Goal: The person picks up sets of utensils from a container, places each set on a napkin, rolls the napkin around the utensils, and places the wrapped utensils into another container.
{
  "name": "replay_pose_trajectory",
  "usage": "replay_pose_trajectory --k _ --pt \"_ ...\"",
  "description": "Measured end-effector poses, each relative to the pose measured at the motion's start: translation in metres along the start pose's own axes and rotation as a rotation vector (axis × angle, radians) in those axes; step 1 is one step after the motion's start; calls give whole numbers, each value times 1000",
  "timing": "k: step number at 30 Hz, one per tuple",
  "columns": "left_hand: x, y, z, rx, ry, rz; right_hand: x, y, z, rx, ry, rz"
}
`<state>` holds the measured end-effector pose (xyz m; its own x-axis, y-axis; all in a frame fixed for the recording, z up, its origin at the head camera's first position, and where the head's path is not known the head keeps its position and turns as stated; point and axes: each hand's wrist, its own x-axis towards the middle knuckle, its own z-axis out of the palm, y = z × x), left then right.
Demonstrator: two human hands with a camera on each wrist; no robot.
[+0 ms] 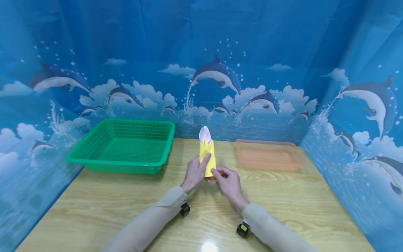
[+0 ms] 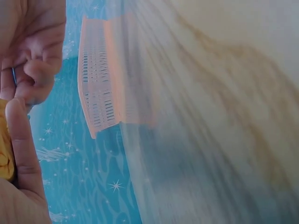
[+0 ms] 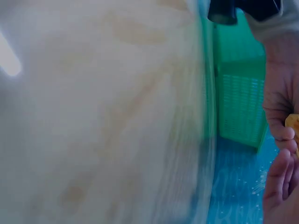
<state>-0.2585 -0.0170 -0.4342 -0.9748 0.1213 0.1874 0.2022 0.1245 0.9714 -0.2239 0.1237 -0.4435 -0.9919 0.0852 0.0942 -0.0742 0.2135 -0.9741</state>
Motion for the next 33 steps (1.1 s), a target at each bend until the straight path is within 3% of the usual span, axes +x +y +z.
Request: replay_pose_trajectory --k 11,15,23,33 --pt "2 2 -1 26 2 6 -1 -1 -1 122 11 7" --pt "1 0 -1 15 -13 -4 -1 -2 -3 112 -12 31" --pt "-2 -3 1 46 -107 -16 9 -12 -11 108 -102 61" --pt "-3 0 3 81 -178 -46 18 -25 -29 89 -291 215"
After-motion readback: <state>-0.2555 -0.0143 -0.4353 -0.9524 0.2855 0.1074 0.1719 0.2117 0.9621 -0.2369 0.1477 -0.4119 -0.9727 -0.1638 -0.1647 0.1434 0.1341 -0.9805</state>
